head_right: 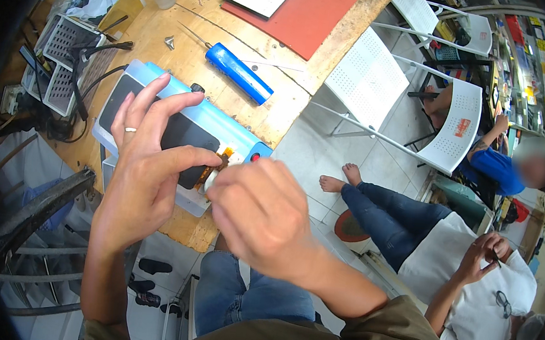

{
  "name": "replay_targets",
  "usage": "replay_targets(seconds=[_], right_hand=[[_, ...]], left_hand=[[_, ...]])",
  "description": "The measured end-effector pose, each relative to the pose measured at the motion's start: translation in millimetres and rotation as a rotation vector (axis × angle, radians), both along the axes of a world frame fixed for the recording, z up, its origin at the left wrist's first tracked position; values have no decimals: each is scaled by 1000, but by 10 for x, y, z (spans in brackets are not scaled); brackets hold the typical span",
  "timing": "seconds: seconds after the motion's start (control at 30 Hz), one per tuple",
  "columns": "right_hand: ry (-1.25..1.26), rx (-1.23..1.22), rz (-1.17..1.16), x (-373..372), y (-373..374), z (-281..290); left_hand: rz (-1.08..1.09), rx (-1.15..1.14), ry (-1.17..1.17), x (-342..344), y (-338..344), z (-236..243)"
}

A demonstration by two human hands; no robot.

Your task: The person uses a metal tool to pry and adjust components on a smartphone placed in a blue fixture. They then use a screwdriver to tighten screws and wipe the device with a white cloth. The task involves careful manipulation of small parts and tools.

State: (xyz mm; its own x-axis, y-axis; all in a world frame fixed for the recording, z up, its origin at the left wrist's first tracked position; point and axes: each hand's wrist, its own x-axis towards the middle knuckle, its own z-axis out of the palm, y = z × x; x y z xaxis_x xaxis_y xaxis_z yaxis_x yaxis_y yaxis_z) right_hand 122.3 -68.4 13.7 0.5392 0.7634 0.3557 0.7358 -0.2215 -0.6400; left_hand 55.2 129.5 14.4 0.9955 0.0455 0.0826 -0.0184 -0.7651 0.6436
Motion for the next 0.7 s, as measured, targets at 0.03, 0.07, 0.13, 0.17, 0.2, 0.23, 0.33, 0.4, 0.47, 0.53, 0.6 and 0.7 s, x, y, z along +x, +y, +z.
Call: replay_targets(seconds=[0.03, 0.07, 0.13, 0.17, 0.2, 0.23, 0.33, 0.4, 0.47, 0.53, 0.6, 0.7], right_hand=[[-46, -5, -8, 12, -7, -6], [-44, -59, -52, 41, -10, -28], [-53, -39, 51, 26, -19, -29], [-10, -52, 94, 15, -29, -19], [8, -34, 163, -15, -35, -5], [50, -4, 204, -6, -39, -7], [-6, 0, 10, 4, -65, 11], [-40, -55, 47, 28, -58, -1], [4, -94, 86, 24, -61, 18], [99, -109, 179, -9, -77, 68], [152, -84, 149, -8, -78, 87], [41, -33, 46, 33, -54, 59]], left_hand=[[2, 3, 0, 0, -5, -1], [1, 1, -1, 1, -7, -3], [1, -3, -2, 3, -5, -5], [0, -1, -1, 3, -4, -5], [0, 1, -1, 3, -4, -4], [-1, 3, 0, 2, -5, -2], [8, 8, 15, -6, -18, 9], [17, 10, 6, 0, -32, 9], [18, 13, 4, 5, -31, 12], [16, 13, 11, 2, -32, 16], [16, 17, 6, 0, -32, 16], [32, 27, 0, -9, -51, 15]])
